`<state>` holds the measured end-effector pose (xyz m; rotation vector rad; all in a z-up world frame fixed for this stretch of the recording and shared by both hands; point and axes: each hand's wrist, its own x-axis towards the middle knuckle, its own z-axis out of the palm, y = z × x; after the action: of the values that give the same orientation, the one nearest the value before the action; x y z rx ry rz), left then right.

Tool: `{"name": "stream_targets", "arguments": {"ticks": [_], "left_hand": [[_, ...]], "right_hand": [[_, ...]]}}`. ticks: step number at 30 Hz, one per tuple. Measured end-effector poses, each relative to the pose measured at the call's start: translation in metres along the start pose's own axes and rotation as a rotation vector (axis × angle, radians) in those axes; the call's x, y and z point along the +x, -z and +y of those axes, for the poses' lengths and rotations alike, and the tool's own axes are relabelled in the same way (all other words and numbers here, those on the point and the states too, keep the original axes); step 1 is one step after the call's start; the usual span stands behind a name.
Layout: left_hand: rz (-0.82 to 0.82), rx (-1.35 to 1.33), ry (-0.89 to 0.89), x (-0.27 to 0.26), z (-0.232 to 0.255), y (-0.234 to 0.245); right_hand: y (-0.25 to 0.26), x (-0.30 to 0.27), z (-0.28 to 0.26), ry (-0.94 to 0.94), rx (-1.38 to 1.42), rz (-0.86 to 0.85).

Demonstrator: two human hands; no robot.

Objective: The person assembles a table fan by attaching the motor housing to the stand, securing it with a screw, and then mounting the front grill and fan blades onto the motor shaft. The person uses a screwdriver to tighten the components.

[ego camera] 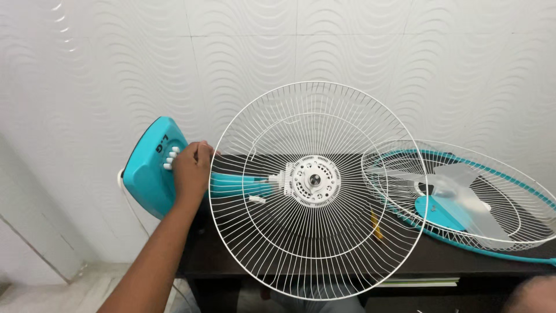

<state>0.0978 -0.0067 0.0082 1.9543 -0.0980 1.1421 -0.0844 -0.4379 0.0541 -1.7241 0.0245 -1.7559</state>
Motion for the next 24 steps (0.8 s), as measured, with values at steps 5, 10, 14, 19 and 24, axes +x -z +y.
{"name": "stream_targets", "arguments": {"ticks": [5,10,14,19,24], "left_hand": [[0.016,-0.062,0.153,-0.014,0.048,0.005],[0.127,0.222,-0.500,-0.046,0.090,-0.005],[-0.200,0.168,-0.684,-0.072,0.115,-0.037],[-0.370,0.182,-0.735,-0.080,0.114,-0.064],[-0.345,0.112,-0.642,-0.091,0.096,-0.078]], "right_hand": [[-0.071,-0.027,-0.030,0.057,0.121,-0.696],[-0.121,-0.061,0.000,0.090,-0.034,-0.975],[-0.136,-0.068,0.005,0.189,-0.027,-0.892],[-0.141,-0.080,0.015,0.263,0.078,-0.753],[-0.148,-0.097,0.026,0.248,0.138,-0.650]]}}
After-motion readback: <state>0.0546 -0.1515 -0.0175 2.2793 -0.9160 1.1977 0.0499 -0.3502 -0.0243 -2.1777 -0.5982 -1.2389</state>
